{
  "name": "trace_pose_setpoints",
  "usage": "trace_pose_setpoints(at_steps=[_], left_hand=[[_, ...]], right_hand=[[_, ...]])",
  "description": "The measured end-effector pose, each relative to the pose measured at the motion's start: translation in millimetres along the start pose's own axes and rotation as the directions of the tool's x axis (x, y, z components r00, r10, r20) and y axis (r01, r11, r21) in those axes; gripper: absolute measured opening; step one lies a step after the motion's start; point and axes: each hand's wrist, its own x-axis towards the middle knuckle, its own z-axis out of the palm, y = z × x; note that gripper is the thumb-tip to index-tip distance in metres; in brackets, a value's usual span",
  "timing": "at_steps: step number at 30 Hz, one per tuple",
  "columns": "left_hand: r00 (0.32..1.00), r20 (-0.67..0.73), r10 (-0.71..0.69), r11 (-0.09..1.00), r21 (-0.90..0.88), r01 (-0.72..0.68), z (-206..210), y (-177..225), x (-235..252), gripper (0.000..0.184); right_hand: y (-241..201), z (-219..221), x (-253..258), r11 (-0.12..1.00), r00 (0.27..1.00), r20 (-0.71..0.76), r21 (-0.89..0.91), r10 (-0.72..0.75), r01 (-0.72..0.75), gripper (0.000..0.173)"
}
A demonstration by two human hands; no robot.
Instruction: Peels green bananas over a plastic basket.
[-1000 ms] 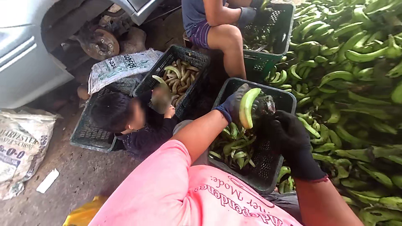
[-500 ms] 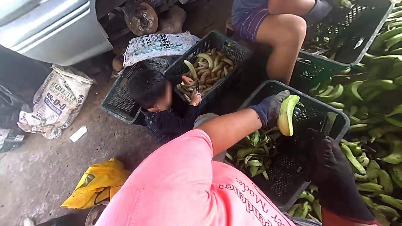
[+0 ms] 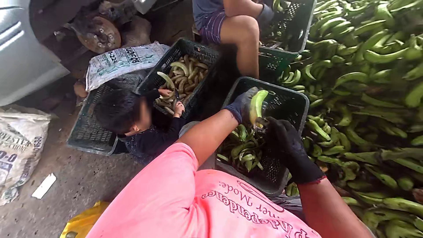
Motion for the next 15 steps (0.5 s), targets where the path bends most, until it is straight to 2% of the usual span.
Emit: trace_pose_setpoints(at_steps=[4, 7, 9, 10, 12, 14, 15], left_hand=[[0.999, -0.038, -0.001, 0.997, 0.072, 0.004, -1, -1, -1, 0.046], [0.995, -0.086, 0.041, 0.968, 0.250, -0.018, 0, -2, -2, 0.048], [0.999, -0.038, 0.018, 0.910, 0.414, -0.001, 3, -12, -5, 0.054], [1.000, -0.003, 0.004, 0.868, 0.496, -0.002, 4, -20, -7, 0.054], [1.000, 0.007, 0.008, 0.757, 0.653, -0.011, 7, -33, -13, 0.054], [0.998, 0.060, 0.008, 0.628, 0.776, -0.052, 9, -34, -19, 0.058], [0.996, 0.087, -0.008, 0.627, 0.776, -0.063, 9, -32, -21, 0.059]], right_hand=[[2, -3, 3, 0.996, 0.999, 0.029, -0.087, -0.027, 0.030, 0.048], [2, -4, 7, 0.994, 0.999, 0.048, -0.112, 0.019, -0.013, 0.046], [4, -4, 14, 0.985, 0.989, 0.051, -0.104, 0.142, -0.136, 0.045], [7, -6, 19, 0.966, 0.965, 0.075, -0.084, 0.250, -0.244, 0.045], [22, -11, 24, 0.895, 0.888, 0.128, -0.009, 0.443, -0.445, 0.047], [40, -13, 22, 0.823, 0.821, 0.125, 0.046, 0.557, -0.566, 0.046], [47, -13, 20, 0.799, 0.801, 0.106, 0.070, 0.589, -0.597, 0.045]])
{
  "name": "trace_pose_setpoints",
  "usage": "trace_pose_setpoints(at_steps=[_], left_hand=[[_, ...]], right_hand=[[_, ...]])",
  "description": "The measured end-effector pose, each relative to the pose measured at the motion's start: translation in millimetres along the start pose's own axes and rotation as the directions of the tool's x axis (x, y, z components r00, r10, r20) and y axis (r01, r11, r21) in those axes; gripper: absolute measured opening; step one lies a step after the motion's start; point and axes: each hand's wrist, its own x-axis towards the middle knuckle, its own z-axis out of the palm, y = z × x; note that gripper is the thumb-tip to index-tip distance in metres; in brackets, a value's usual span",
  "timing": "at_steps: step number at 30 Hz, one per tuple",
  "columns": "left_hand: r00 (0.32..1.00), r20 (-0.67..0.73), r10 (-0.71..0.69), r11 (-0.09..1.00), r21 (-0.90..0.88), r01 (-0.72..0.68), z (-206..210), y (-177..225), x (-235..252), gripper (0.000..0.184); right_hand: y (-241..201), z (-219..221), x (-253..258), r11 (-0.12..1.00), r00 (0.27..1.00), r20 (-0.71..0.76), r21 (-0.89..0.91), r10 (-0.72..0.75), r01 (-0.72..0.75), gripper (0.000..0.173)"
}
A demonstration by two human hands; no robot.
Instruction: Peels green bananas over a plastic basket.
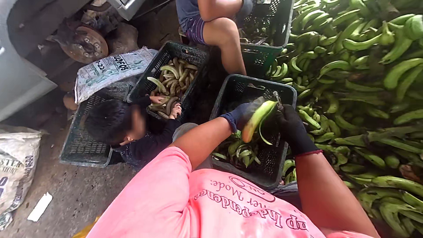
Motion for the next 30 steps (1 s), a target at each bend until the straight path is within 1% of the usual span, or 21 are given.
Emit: trace_pose_setpoints(at_steps=[2, 3, 5, 6, 7, 8, 10, 11, 12, 13, 14, 15, 17, 19, 21, 22, 23, 24, 26, 28, 30], left_hand=[[0.997, 0.055, 0.051, 0.991, -0.123, -0.044, -5, 3, 1, 0.056], [0.992, 0.080, 0.094, 0.981, -0.179, -0.079, -9, 6, 2, 0.053], [0.984, 0.097, 0.147, 0.952, -0.282, -0.115, -21, 13, 7, 0.046], [0.990, 0.058, 0.129, 0.932, -0.348, -0.101, -26, 15, 10, 0.044], [0.993, 0.024, 0.116, 0.911, -0.401, -0.097, -31, 16, 11, 0.044], [0.995, -0.006, 0.101, 0.894, -0.439, -0.093, -35, 17, 11, 0.048], [0.996, -0.069, 0.052, 0.881, -0.467, -0.078, -39, 21, 9, 0.051], [0.997, -0.074, 0.030, 0.880, -0.472, -0.061, -38, 21, 8, 0.052], [0.998, -0.061, 0.016, 0.884, -0.465, -0.043, -37, 21, 8, 0.052], [0.998, -0.058, 0.001, 0.897, -0.440, -0.027, -34, 21, 7, 0.053], [0.998, -0.058, -0.010, 0.918, -0.395, -0.014, -31, 20, 6, 0.054], [0.998, -0.059, -0.010, 0.940, -0.340, -0.011, -29, 18, 6, 0.056], [0.999, -0.036, 0.006, 0.963, -0.269, -0.016, -24, 14, 8, 0.055], [1.000, -0.008, 0.024, 0.981, -0.192, -0.025, -17, 9, 9, 0.051], [1.000, -0.001, 0.022, 0.997, -0.068, -0.022, -15, 5, 7, 0.050], [1.000, -0.016, -0.008, 0.999, -0.036, 0.008, -13, 4, 6, 0.052], [0.999, -0.017, -0.032, 0.999, -0.027, 0.032, -13, 3, 6, 0.054], [0.999, -0.013, -0.041, 0.999, -0.016, 0.041, -14, 4, 5, 0.055], [1.000, -0.004, -0.005, 0.999, 0.047, 0.006, -19, 8, 3, 0.056], [0.998, 0.014, 0.059, 0.989, 0.135, -0.061, -23, 12, 1, 0.054], [0.992, 0.060, 0.112, 0.977, 0.176, -0.121, -25, 18, -5, 0.046]], right_hand=[[5, -4, 1, 0.999, 0.999, -0.021, 0.045, 0.029, -0.028, 0.043], [3, -6, -2, 0.997, 1.000, -0.031, 0.074, 0.006, -0.003, 0.045], [-7, -11, -11, 0.984, 0.992, -0.055, 0.131, -0.117, 0.123, 0.052], [-15, -13, -19, 0.967, 0.976, -0.065, 0.140, -0.207, 0.215, 0.055], [-23, -14, -27, 0.935, 0.945, -0.084, 0.141, -0.317, 0.326, 0.055], [-28, -12, -34, 0.888, 0.897, -0.106, 0.133, -0.429, 0.440, 0.054], [-34, -5, -42, 0.769, 0.777, -0.094, 0.107, -0.623, 0.630, 0.046], [-33, -1, -44, 0.718, 0.724, -0.067, 0.095, -0.686, 0.689, 0.044], [-31, 3, -44, 0.689, 0.691, -0.047, 0.063, -0.721, 0.722, 0.043], [-29, 7, -42, 0.677, 0.677, -0.036, 0.020, -0.735, 0.735, 0.042], [-27, 9, -39, 0.686, 0.686, -0.028, -0.021, -0.727, 0.727, 0.042], [-24, 11, -35, 0.712, 0.711, -0.033, -0.061, -0.702, 0.700, 0.043], [-20, 14, -25, 0.804, 0.804, -0.063, -0.124, -0.592, 0.582, 0.042], [-16, 19, -12, 0.916, 0.918, -0.097, -0.167, -0.384, 0.365, 0.042], [-12, 19, -1, 0.978, 0.979, -0.121, -0.152, -0.165, 0.146, 0.042], [-8, 18, 3, 0.990, 0.988, -0.128, -0.121, -0.083, 0.068, 0.043], [-4, 16, 4, 0.996, 0.993, -0.117, -0.084, -0.032, 0.022, 0.047], [-3, 14, 5, 0.999, 0.993, -0.121, -0.053, -0.016, 0.009, 0.049], [-5, 10, 3, 0.999, 0.992, -0.123, 0.006, -0.035, 0.036, 0.050], [-2, 5, 3, 0.998, 0.994, -0.096, 0.035, -0.048, 0.051, 0.047], [13, -1, 5, 0.999, 1.000, -0.019, 0.048, 0.023, -0.022, 0.046]])
